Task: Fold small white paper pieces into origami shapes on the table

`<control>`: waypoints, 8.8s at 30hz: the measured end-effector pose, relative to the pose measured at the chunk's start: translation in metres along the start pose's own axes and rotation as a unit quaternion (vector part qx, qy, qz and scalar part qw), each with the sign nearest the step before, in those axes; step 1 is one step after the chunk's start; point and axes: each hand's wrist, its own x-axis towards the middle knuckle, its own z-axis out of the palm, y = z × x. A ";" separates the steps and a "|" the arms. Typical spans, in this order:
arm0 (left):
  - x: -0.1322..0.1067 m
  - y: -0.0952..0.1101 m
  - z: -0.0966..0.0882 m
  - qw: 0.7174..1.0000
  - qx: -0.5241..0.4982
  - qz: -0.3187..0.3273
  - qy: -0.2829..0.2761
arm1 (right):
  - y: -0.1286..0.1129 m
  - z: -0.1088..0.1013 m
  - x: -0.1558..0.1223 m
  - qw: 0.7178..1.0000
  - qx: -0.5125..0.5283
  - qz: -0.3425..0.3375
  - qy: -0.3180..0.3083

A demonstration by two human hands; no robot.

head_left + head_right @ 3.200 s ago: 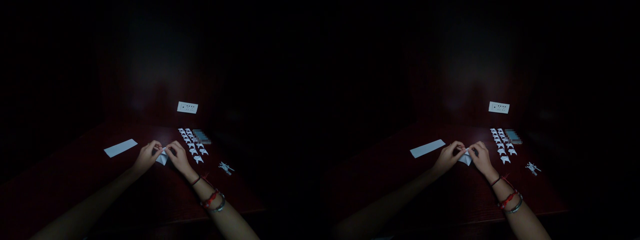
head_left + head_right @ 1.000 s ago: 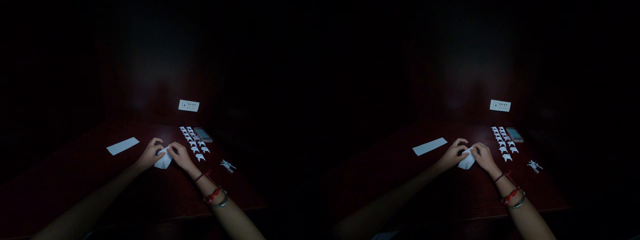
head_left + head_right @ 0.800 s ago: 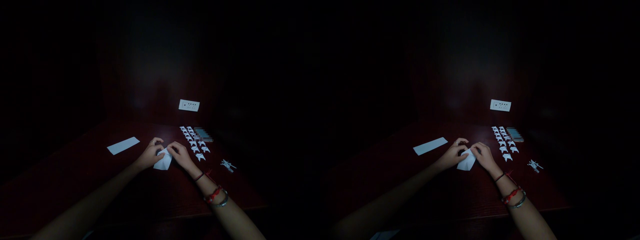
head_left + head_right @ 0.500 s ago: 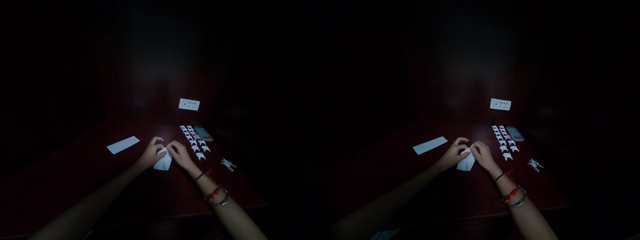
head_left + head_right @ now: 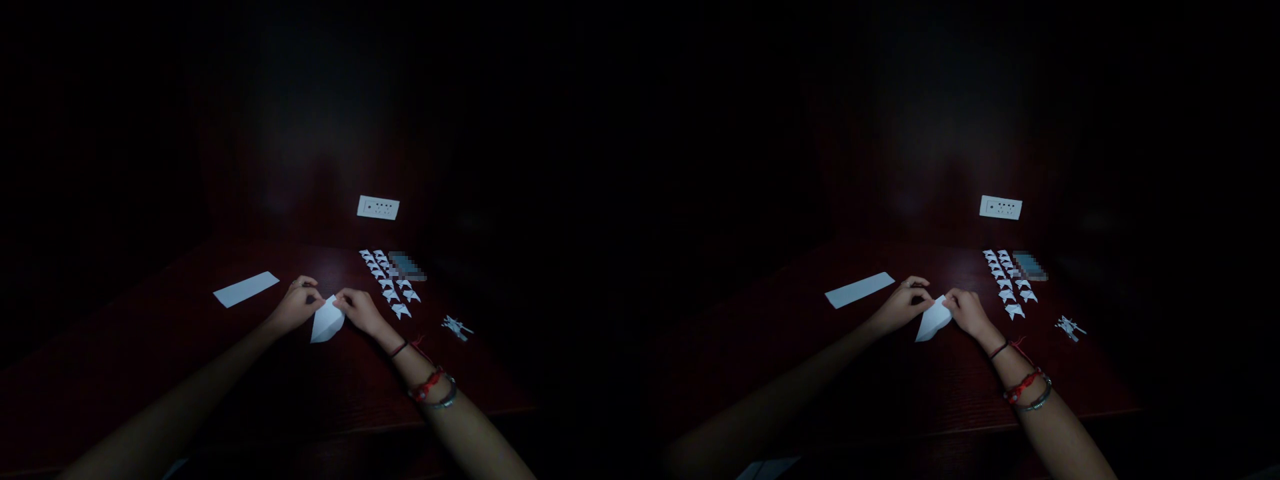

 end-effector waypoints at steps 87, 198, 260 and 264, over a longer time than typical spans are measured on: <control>-0.004 -0.003 0.014 0.991 0.081 -0.038 -0.104 | 0.021 0.019 0.005 0.984 0.121 0.130 0.008; -0.010 0.005 0.008 0.983 0.166 -0.041 -0.060 | 0.013 0.022 0.004 0.966 0.194 0.168 -0.035; -0.006 0.020 0.004 0.994 -0.069 -0.042 0.069 | -0.013 0.006 0.002 0.964 0.190 0.034 0.185; -0.006 0.020 0.003 0.995 -0.069 -0.034 0.067 | -0.015 0.007 0.001 0.959 0.199 0.030 0.198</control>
